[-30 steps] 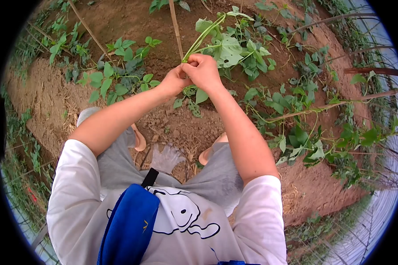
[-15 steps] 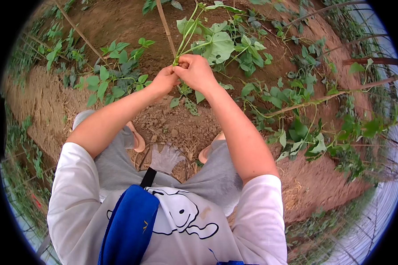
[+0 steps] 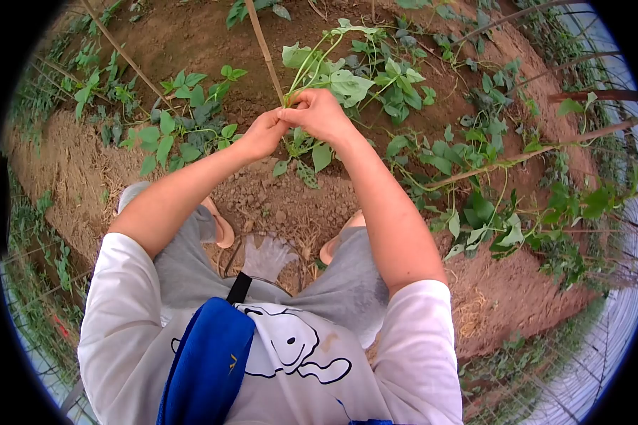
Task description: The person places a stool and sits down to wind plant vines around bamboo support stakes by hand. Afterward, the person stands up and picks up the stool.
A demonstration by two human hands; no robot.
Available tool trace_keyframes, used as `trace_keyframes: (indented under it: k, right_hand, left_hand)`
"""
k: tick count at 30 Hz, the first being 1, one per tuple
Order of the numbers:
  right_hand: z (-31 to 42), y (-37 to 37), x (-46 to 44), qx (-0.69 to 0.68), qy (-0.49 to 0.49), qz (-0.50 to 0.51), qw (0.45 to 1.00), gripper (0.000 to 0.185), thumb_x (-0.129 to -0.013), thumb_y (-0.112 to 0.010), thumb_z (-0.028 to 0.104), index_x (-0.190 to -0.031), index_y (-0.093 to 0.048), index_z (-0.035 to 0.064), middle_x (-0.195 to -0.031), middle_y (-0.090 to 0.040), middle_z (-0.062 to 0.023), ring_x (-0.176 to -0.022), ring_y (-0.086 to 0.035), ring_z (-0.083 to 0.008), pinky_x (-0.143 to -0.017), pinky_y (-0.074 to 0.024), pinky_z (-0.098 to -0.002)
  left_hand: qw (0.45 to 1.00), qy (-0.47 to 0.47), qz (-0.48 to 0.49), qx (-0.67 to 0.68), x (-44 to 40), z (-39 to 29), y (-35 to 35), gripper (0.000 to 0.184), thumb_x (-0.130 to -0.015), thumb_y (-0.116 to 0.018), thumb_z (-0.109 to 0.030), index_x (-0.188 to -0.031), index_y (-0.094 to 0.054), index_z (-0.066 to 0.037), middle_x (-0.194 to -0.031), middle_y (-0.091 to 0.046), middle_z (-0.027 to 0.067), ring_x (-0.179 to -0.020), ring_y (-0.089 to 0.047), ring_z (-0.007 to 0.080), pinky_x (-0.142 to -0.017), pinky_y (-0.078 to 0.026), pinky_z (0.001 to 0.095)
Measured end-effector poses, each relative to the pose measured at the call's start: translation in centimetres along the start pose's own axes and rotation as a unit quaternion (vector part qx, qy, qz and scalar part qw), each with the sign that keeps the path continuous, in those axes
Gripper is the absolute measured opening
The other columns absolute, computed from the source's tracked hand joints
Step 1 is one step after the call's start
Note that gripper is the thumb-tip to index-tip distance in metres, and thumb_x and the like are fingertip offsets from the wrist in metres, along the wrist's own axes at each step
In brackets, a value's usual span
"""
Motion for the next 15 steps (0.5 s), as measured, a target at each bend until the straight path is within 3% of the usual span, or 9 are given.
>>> trace_keyframes:
  k: [3,5,9,11,15]
  right_hand:
    - [-0.4,0.0,-0.3,-0.04,0.005,-0.033,0.999,0.02,-0.07,-0.064,0.016,-0.081,-0.056,0.0002,-0.054,-0.048,0.0024,-0.045,-0.039,-0.0026,-0.039,-0.0299,-0.0186]
    - [-0.5,-0.1,-0.5,-0.059,0.009,-0.046,0.997,0.021,-0.07,-0.064,0.015,-0.082,-0.056,0.0002,-0.055,-0.049,0.0024,-0.046,-0.039,-0.0026,-0.039,-0.0301,-0.0184]
    - [-0.2,0.3,-0.5,-0.074,0.022,-0.025,0.997,0.029,-0.069,-0.065,0.015,-0.091,-0.054,-0.0002,-0.057,-0.05,0.0019,-0.047,-0.041,-0.0035,-0.041,-0.0315,-0.0177]
    - [-0.3,0.6,-0.2,-0.071,-0.008,-0.027,0.997,0.033,-0.069,-0.065,0.016,-0.095,-0.053,-0.0001,-0.058,-0.05,0.0015,-0.048,-0.042,-0.0042,-0.041,-0.0324,-0.0182]
    - [-1.3,0.3,-0.2,-0.034,-0.046,0.022,0.998,0.045,-0.066,-0.067,0.02,-0.103,-0.05,-0.0004,-0.059,-0.049,0.001,-0.048,-0.043,-0.0058,-0.044,-0.0348,-0.0202]
  left_hand:
    - [0.999,0.027,0.004,0.02,-0.2,0.1,0.0,0.027,-0.085,-0.038,-0.02,-0.098,-0.048,0.002,-0.089,-0.055,0.0073,-0.079,-0.048,0.0125,-0.072,-0.039,0.0261]
    - [0.999,0.038,0.003,-0.007,-0.7,0.6,0.1,0.022,-0.085,-0.036,-0.016,-0.094,-0.048,0.0,-0.084,-0.052,0.0005,-0.073,-0.045,0.0085,-0.068,-0.039,0.024]
    - [0.999,0.031,-0.019,-0.008,-1.2,0.8,0.5,0.021,-0.083,-0.038,-0.016,-0.091,-0.049,0.0,-0.078,-0.053,0.0054,-0.073,-0.048,0.0122,-0.067,-0.039,0.0264]
    - [0.992,0.091,-0.025,0.087,-1.7,2.2,0.7,0.019,-0.085,-0.038,-0.017,-0.091,-0.05,-0.004,-0.08,-0.05,-0.0006,-0.068,-0.044,0.007,-0.065,-0.038,0.0212]
    - [0.976,0.144,-0.068,0.148,-1.6,1.5,1.3,0.02,-0.085,-0.039,-0.021,-0.091,-0.051,-0.006,-0.079,-0.049,-0.0012,-0.065,-0.041,0.0061,-0.063,-0.037,0.0207]
Point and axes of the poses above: each hand's wrist, its own x-axis away from the middle knuckle, its own y-axis out of the back of the hand, z = x × y, the point moved 6 cm from there along -x, towards the middle knuckle
